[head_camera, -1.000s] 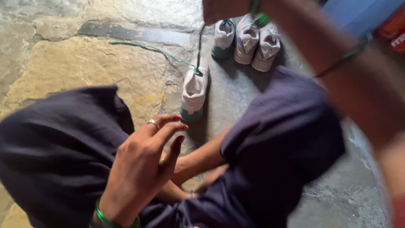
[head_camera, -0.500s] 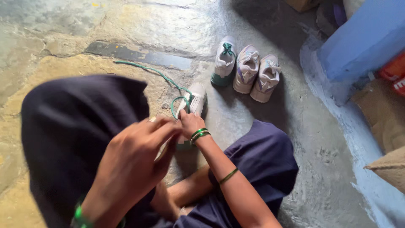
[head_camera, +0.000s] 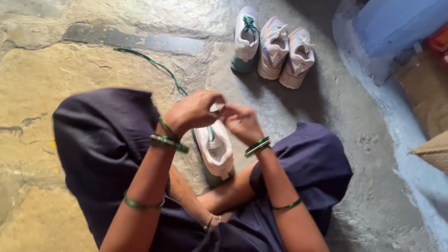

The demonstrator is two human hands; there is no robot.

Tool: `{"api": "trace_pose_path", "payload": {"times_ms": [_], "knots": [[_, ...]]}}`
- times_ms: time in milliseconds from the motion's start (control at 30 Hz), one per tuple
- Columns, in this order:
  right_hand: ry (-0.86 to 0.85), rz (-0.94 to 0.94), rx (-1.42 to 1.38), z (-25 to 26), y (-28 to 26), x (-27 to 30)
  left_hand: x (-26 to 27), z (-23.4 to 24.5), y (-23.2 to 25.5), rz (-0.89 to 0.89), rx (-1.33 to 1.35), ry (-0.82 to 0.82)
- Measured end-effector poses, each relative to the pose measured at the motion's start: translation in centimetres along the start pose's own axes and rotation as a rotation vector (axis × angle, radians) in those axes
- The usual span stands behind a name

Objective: The person unties and removes the laces from a white sneaker, then re-laces the same shoe by threading the laces through the eyelets and tying a knot. Other shoes are visible nearby but not handled.

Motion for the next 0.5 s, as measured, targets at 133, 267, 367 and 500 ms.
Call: {"api": "trace_pose_path", "payload": {"times_ms": [133, 267, 367, 500], "knots": [[0.208, -0.007, -0.319, -0.4, 2.9, -1.7, 0.2, -1.9, -6.1, 0.302, 0.655, -0.240], [0.451, -0.050, -0.437, 1.2, 5.5, -2.2, 3.7, 2.6, -9.9, 0.446, 0.084, -0.018], [0.720, -0.234, -0.523, 4.0, 7.5, -1.6, 6.5, 6.5, -12.2, 0.638, 0.015, 0.291], [0.793, -0.403, -0.626, 3.3, 9.1, -1.5, 7.0, 8.0, -13.1, 0.512, -0.057, 0.573]]}}
Point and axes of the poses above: each hand's wrist, its own x-axis away from the middle knuckle, its own z-axis out of the back of the hand, y = z × x, the point moved 4 cm from there along -x, towards the middle knuckle, and after that the axes turned 1 degree about z, right-handed, at the moved point
